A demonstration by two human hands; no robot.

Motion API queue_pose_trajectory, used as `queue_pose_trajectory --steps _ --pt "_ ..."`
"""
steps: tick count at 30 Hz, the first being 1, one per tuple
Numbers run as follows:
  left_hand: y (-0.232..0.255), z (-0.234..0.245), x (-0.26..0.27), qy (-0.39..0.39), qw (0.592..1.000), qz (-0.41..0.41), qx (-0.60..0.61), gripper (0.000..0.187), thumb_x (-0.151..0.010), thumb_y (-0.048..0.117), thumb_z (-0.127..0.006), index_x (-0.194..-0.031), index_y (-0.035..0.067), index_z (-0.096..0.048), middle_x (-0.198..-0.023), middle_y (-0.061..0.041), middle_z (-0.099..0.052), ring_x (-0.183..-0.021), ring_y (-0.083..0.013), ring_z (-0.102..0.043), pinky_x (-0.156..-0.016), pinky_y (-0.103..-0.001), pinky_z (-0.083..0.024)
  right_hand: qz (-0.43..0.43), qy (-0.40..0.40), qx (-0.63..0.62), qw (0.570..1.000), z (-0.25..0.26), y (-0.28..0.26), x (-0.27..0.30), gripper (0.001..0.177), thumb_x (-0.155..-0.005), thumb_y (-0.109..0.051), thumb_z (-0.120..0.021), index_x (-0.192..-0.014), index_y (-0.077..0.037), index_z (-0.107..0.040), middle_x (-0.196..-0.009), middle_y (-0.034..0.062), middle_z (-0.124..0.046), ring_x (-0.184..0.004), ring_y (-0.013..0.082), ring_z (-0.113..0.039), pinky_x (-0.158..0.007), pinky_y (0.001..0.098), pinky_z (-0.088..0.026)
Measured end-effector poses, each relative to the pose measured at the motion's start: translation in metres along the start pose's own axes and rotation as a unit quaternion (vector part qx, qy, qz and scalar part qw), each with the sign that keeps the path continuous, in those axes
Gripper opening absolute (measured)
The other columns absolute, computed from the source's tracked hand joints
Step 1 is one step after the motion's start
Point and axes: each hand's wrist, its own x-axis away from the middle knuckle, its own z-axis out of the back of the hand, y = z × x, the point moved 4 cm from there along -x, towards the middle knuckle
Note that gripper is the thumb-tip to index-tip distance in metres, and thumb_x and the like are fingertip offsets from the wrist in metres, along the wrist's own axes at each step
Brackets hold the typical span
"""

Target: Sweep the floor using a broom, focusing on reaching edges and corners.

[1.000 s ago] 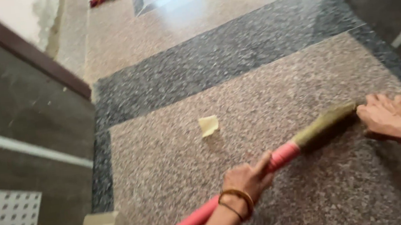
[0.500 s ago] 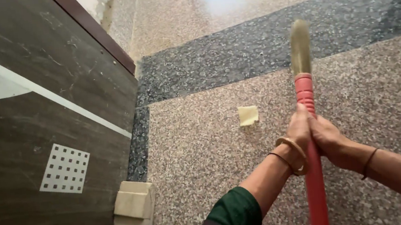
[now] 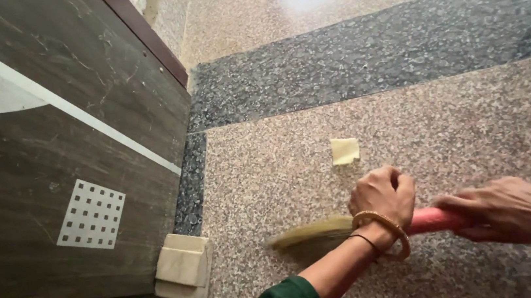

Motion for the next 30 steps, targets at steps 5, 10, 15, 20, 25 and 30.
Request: queue_pose_trajectory --steps 5,10,15,20,25,30 --pt "-0.007 0.000 -0.005 -0.044 0.998 -0.044 0.022 0.028 -0.090 0.033 -0.059 -0.096 0.013 -0.077 -0.095 -0.015 -0.076 -0.089 -0.0321 -0.073 -0.086 -0.046 -0.057 -0.219 0.149 -0.119 0.957 -0.067 0.131 -0.032 0.073 -0.084 -0.057 -0.061 -0.149 -0.030 -0.043 -0.086 0.0021 -0.076 -0.064 0.0141 -0.075 -0.061 0.0341 -0.065" --pt "-0.016 -0.019 -0.030 -0.032 0.995 -0.086 0.026 0.030 -0.089 0.032 -0.058 -0.103 0.011 -0.074 -0.108 -0.014 -0.073 -0.105 -0.0330 -0.068 -0.094 -0.047 -0.052 -0.262 0.154 -0.061 0.951 0.016 0.057 -0.010 0.043 -0.098 -0.055 -0.051 -0.127 -0.024 -0.059 -0.072 -0.0020 -0.071 -0.049 0.0108 -0.069 -0.052 0.0281 -0.059" --pt "-0.007 -0.001 -0.033 -0.014 0.983 -0.184 0.001 0.033 -0.090 0.031 -0.059 -0.110 0.009 -0.072 -0.118 -0.017 -0.066 -0.119 -0.0369 -0.055 -0.106 -0.052 -0.041 0.180 0.273 0.152 0.933 -0.116 0.063 -0.052 0.064 -0.098 -0.076 -0.054 -0.132 -0.022 -0.060 -0.082 -0.0020 -0.073 -0.059 0.0025 -0.067 -0.045 0.0246 -0.056" --pt "-0.011 0.014 -0.033 -0.038 0.984 -0.173 0.025 0.031 -0.089 0.030 -0.058 -0.103 0.009 -0.075 -0.116 -0.017 -0.068 -0.118 -0.0369 -0.056 -0.104 -0.052 -0.042 0.025 0.235 -0.299 0.924 -0.075 0.048 -0.060 0.062 -0.098 -0.054 -0.039 -0.136 -0.007 -0.053 -0.089 0.0046 -0.066 -0.069 0.0078 -0.061 -0.056 0.0226 -0.050" --pt "-0.015 0.018 -0.035 -0.056 0.982 -0.164 0.074 0.031 -0.091 0.030 -0.056 -0.103 0.008 -0.074 -0.114 -0.017 -0.068 -0.115 -0.0367 -0.057 -0.103 -0.051 -0.044 -0.169 0.130 -0.758 0.616 -0.066 0.041 -0.047 0.062 -0.098 -0.026 -0.019 -0.141 0.011 -0.045 -0.099 0.0129 -0.058 -0.080 0.0144 -0.054 -0.069 0.0201 -0.042" --pt "-0.021 0.016 -0.038 -0.070 0.972 -0.217 0.062 0.028 -0.090 0.031 -0.060 -0.101 0.011 -0.076 -0.111 -0.018 -0.068 -0.111 -0.0381 -0.059 -0.101 -0.049 -0.047 -0.246 0.072 -0.796 0.548 -0.060 0.051 -0.032 0.060 -0.097 -0.022 -0.018 -0.140 0.010 -0.044 -0.100 0.0127 -0.057 -0.081 0.0155 -0.054 -0.072 0.0199 -0.043"
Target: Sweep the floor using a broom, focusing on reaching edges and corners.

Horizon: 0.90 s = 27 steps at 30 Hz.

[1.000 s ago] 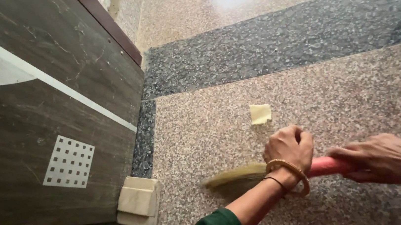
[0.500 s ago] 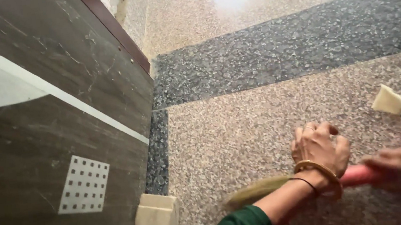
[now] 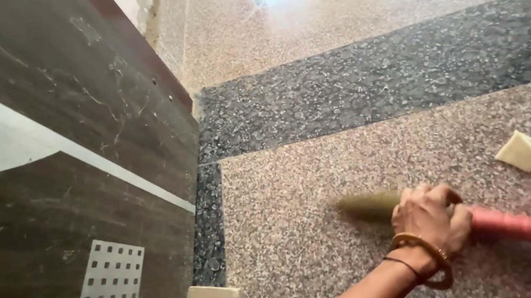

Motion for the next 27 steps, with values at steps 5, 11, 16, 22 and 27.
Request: queue_pose_trajectory --steps 5,11,16,22,27 --pt "-0.006 -0.015 -0.012 -0.032 0.998 -0.003 -0.057 0.026 -0.090 0.031 -0.060 -0.095 0.012 -0.077 -0.108 -0.015 -0.070 -0.110 -0.0364 -0.062 -0.100 -0.049 -0.049 0.075 0.057 0.349 0.932 0.024 -0.021 0.002 0.051 -0.094 -0.040 -0.034 -0.132 -0.009 -0.049 -0.093 0.0036 -0.064 -0.071 0.0113 -0.061 -0.066 0.0220 -0.051" --pt "0.002 -0.018 -0.028 -0.044 0.995 0.038 -0.077 0.027 -0.089 0.032 -0.061 -0.097 0.011 -0.075 -0.106 -0.016 -0.071 -0.107 -0.0355 -0.064 -0.096 -0.049 -0.051 0.167 0.114 0.709 0.676 0.036 -0.055 0.001 0.043 -0.091 -0.060 -0.054 -0.123 -0.032 -0.057 -0.084 -0.0076 -0.073 -0.059 0.0061 -0.070 -0.060 0.0245 -0.062" --pt "0.006 -0.013 -0.036 -0.023 0.996 0.075 -0.032 0.029 -0.089 0.034 -0.058 -0.096 0.011 -0.075 -0.108 -0.014 -0.072 -0.107 -0.0334 -0.067 -0.095 -0.047 -0.053 0.242 0.230 0.725 0.602 0.073 -0.091 -0.059 0.046 -0.080 -0.066 -0.061 -0.113 -0.034 -0.062 -0.079 -0.0037 -0.073 -0.061 0.0153 -0.070 -0.062 0.0355 -0.062" --pt "0.018 -0.048 -0.080 -0.094 0.986 0.130 -0.048 0.039 -0.091 0.036 -0.056 -0.111 0.008 -0.073 -0.117 -0.018 -0.071 -0.109 -0.0333 -0.066 -0.094 -0.048 -0.053 0.095 0.230 0.623 0.741 0.001 -0.223 -0.009 0.045 -0.098 -0.060 -0.045 -0.124 -0.024 -0.053 -0.083 0.0093 -0.067 -0.063 0.0251 -0.070 -0.059 0.0423 -0.062" --pt "0.038 -0.037 -0.104 -0.146 0.971 0.182 -0.052 0.081 -0.091 0.036 -0.062 -0.158 0.005 -0.028 -0.120 -0.026 -0.063 -0.110 -0.0382 -0.065 -0.096 -0.050 -0.053 0.263 0.174 -0.026 0.949 -0.089 -0.243 0.031 0.044 -0.105 -0.053 -0.042 -0.118 -0.011 -0.042 -0.078 0.0068 -0.054 -0.059 0.0219 -0.054 -0.055 0.0422 -0.052"
